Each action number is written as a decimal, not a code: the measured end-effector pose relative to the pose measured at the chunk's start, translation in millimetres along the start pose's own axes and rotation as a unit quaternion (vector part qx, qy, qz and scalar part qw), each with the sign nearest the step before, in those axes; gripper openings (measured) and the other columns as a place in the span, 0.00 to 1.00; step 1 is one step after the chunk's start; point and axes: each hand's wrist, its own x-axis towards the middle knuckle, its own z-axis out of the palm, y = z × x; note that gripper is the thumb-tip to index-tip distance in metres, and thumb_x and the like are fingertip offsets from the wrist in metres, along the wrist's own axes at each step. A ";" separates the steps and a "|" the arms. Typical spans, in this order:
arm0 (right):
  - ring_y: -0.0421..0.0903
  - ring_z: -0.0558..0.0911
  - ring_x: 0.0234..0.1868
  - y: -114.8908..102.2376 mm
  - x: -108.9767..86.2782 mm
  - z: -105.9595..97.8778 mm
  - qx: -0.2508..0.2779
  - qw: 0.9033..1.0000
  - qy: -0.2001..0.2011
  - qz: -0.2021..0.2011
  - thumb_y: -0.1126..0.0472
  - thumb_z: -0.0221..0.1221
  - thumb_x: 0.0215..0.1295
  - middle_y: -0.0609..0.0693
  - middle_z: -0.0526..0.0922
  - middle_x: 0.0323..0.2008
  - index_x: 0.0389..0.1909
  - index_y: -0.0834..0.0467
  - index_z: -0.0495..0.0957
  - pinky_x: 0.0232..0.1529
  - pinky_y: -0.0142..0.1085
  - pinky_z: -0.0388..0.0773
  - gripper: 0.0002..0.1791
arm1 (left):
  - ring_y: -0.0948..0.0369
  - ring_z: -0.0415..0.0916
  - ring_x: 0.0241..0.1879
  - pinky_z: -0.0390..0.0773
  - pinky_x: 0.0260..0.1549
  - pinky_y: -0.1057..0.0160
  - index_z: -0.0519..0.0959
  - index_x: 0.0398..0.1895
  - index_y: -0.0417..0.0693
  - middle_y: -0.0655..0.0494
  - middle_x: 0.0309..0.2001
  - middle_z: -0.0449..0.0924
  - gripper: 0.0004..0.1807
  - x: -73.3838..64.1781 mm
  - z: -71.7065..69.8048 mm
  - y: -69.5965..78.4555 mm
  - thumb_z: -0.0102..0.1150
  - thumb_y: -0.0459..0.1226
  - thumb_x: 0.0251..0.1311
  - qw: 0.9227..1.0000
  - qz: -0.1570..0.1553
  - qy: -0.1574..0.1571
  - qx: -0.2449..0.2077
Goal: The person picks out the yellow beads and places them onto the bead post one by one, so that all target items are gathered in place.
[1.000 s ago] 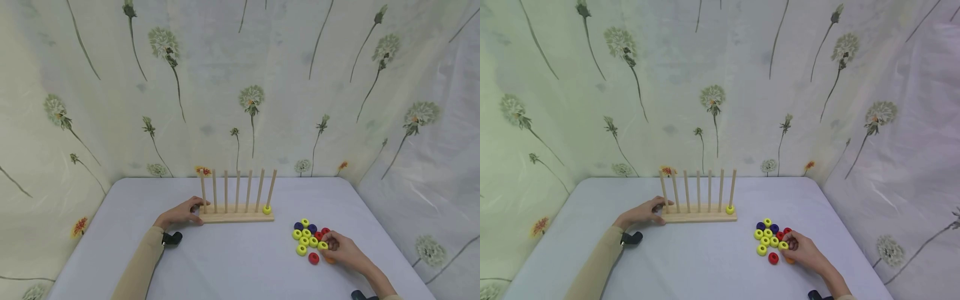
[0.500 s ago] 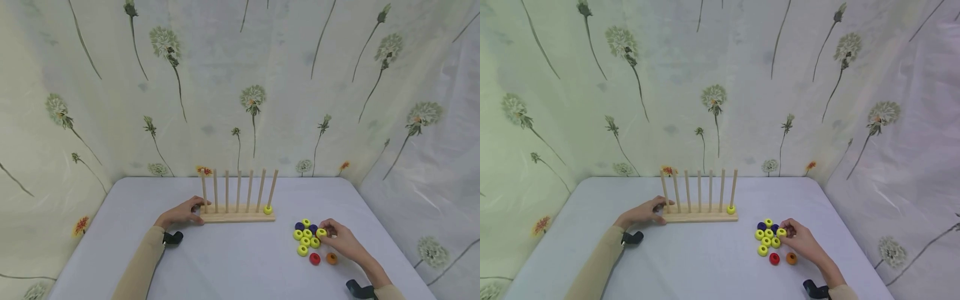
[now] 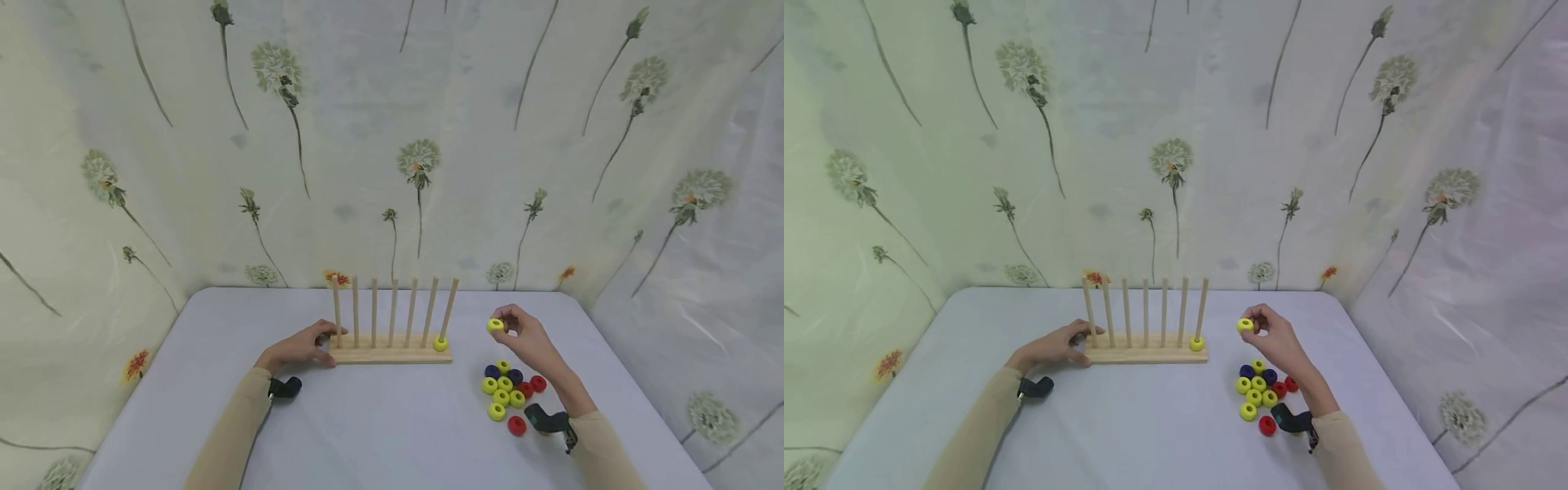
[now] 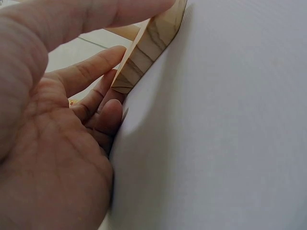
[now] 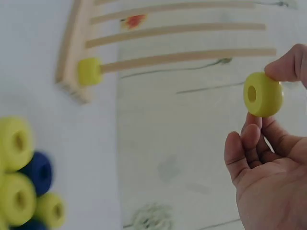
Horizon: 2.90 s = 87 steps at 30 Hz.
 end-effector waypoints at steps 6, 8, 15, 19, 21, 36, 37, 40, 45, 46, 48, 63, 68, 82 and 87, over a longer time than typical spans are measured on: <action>0.42 0.71 0.41 -34.1 29.2 -6.7 0.003 0.999 0.030 -0.041 0.59 0.60 0.66 0.52 0.74 0.42 0.47 0.61 0.72 0.42 0.25 0.68 0.14 | 0.53 0.61 0.57 0.62 0.57 0.53 0.74 0.62 0.56 0.51 0.61 0.65 0.36 2.0 -0.4 2.7 0.76 0.43 0.45 1.000 -0.009 0.007 -0.002; 0.43 0.71 0.41 -44.1 37.8 -8.5 0.012 0.998 0.032 -0.049 0.58 0.60 0.66 0.52 0.74 0.42 0.47 0.61 0.72 0.42 0.27 0.68 0.14 | 0.54 0.61 0.56 0.62 0.56 0.54 0.74 0.61 0.56 0.51 0.61 0.65 0.36 2.0 -0.3 2.0 0.76 0.42 0.44 1.000 -0.011 0.006 -0.006; 0.45 0.71 0.41 -66.5 63.6 -8.9 0.024 0.998 0.025 -0.052 0.56 0.59 0.66 0.50 0.73 0.42 0.49 0.61 0.72 0.41 0.31 0.68 0.16 | 0.55 0.60 0.52 0.62 0.52 0.57 0.74 0.61 0.59 0.53 0.61 0.65 0.36 2.8 1.2 -0.5 0.76 0.42 0.44 1.000 -0.016 0.002 -0.013; 0.46 0.72 0.40 -70.1 74.6 -4.6 0.036 0.997 0.019 -0.060 0.58 0.60 0.65 0.51 0.73 0.40 0.49 0.62 0.72 0.39 0.29 0.69 0.16 | 0.55 0.60 0.52 0.62 0.53 0.57 0.73 0.62 0.58 0.52 0.62 0.64 0.37 3.6 1.9 0.1 0.76 0.42 0.44 1.000 -0.015 0.001 -0.010; 0.45 0.72 0.39 -70.9 77.6 -2.5 0.042 0.997 0.016 -0.062 0.59 0.61 0.65 0.52 0.73 0.40 0.49 0.62 0.72 0.38 0.29 0.69 0.16 | 0.54 0.60 0.52 0.62 0.52 0.57 0.73 0.62 0.57 0.51 0.62 0.64 0.37 3.6 2.0 0.8 0.76 0.42 0.44 1.000 -0.014 0.002 -0.009; 0.48 0.72 0.39 -72.4 82.1 5.3 0.049 0.997 -0.001 -0.058 0.60 0.60 0.64 0.52 0.73 0.38 0.48 0.62 0.72 0.37 0.32 0.69 0.15 | 0.54 0.59 0.49 0.61 0.49 0.58 0.74 0.62 0.57 0.51 0.60 0.65 0.37 1.4 -1.1 1.7 0.76 0.42 0.44 1.000 -0.014 0.003 -0.015; 0.49 0.72 0.39 -72.0 81.7 5.6 0.048 0.997 -0.003 -0.058 0.60 0.60 0.64 0.52 0.73 0.38 0.47 0.61 0.72 0.37 0.33 0.69 0.14 | 0.54 0.59 0.49 0.61 0.48 0.58 0.73 0.62 0.56 0.51 0.60 0.65 0.37 1.3 -1.0 1.3 0.76 0.41 0.44 1.000 -0.011 0.002 -0.015; 0.49 0.72 0.39 -70.7 80.3 7.1 0.043 0.997 -0.010 -0.058 0.60 0.60 0.65 0.53 0.73 0.38 0.48 0.61 0.72 0.37 0.33 0.69 0.15 | 0.54 0.58 0.49 0.61 0.48 0.58 0.73 0.62 0.55 0.50 0.60 0.64 0.36 0.2 0.5 2.3 0.75 0.39 0.45 1.000 -0.007 0.005 -0.015; 0.48 0.71 0.40 -69.2 79.7 8.5 0.046 0.997 -0.012 -0.055 0.61 0.61 0.65 0.53 0.72 0.38 0.48 0.62 0.72 0.38 0.33 0.68 0.15 | 0.54 0.59 0.50 0.61 0.50 0.57 0.74 0.62 0.55 0.50 0.61 0.64 0.36 1.0 0.5 2.1 0.75 0.39 0.45 1.000 -0.012 0.005 -0.017; 0.48 0.71 0.40 -68.9 79.7 8.4 0.048 0.997 -0.012 -0.057 0.61 0.61 0.65 0.53 0.72 0.38 0.48 0.62 0.72 0.37 0.33 0.68 0.14 | 0.54 0.59 0.50 0.61 0.50 0.57 0.74 0.61 0.56 0.50 0.61 0.64 0.36 2.0 -0.5 0.2 0.76 0.40 0.44 1.000 -0.012 0.004 -0.020; 0.48 0.72 0.39 -68.0 79.8 8.4 0.055 0.997 -0.012 -0.059 0.60 0.61 0.64 0.52 0.72 0.37 0.47 0.61 0.72 0.37 0.34 0.69 0.14 | 0.54 0.60 0.51 0.61 0.51 0.56 0.74 0.61 0.56 0.51 0.61 0.64 0.36 2.9 -0.4 -0.5 0.76 0.40 0.44 1.000 -0.013 0.003 -0.019; 0.45 0.73 0.38 -63.1 78.9 9.8 0.057 0.997 -0.007 -0.061 0.57 0.61 0.65 0.51 0.74 0.37 0.47 0.64 0.73 0.38 0.33 0.70 0.16 | 0.53 0.60 0.55 0.62 0.53 0.55 0.74 0.61 0.54 0.51 0.62 0.64 0.36 0.7 0.1 4.1 0.76 0.40 0.44 0.999 -0.023 0.003 -0.024; 0.44 0.73 0.38 -61.9 76.5 8.0 0.057 0.996 -0.008 -0.061 0.57 0.61 0.65 0.50 0.74 0.38 0.48 0.63 0.73 0.38 0.32 0.70 0.16 | 0.53 0.59 0.60 0.61 0.57 0.53 0.74 0.61 0.56 0.51 0.62 0.63 0.37 1.4 0.3 4.0 0.76 0.41 0.44 0.999 -0.027 0.003 -0.023; 0.44 0.73 0.39 -32.3 30.6 -6.7 0.034 0.997 -0.046 -0.051 0.59 0.61 0.65 0.53 0.74 0.40 0.47 0.60 0.71 0.38 0.30 0.73 0.14 | 0.54 0.59 0.50 0.61 0.49 0.58 0.74 0.61 0.59 0.52 0.59 0.65 0.36 0.9 1.2 6.0 0.76 0.41 0.45 1.000 -0.016 0.001 -0.022; 0.44 0.74 0.40 0.0 0.4 -6.6 0.001 0.998 -0.059 -0.022 0.56 0.62 0.64 0.51 0.75 0.40 0.46 0.58 0.71 0.39 0.28 0.74 0.15 | 0.54 0.59 0.50 0.61 0.50 0.57 0.74 0.61 0.59 0.52 0.59 0.65 0.36 1.7 1.7 5.7 0.76 0.42 0.45 1.000 -0.014 0.002 -0.018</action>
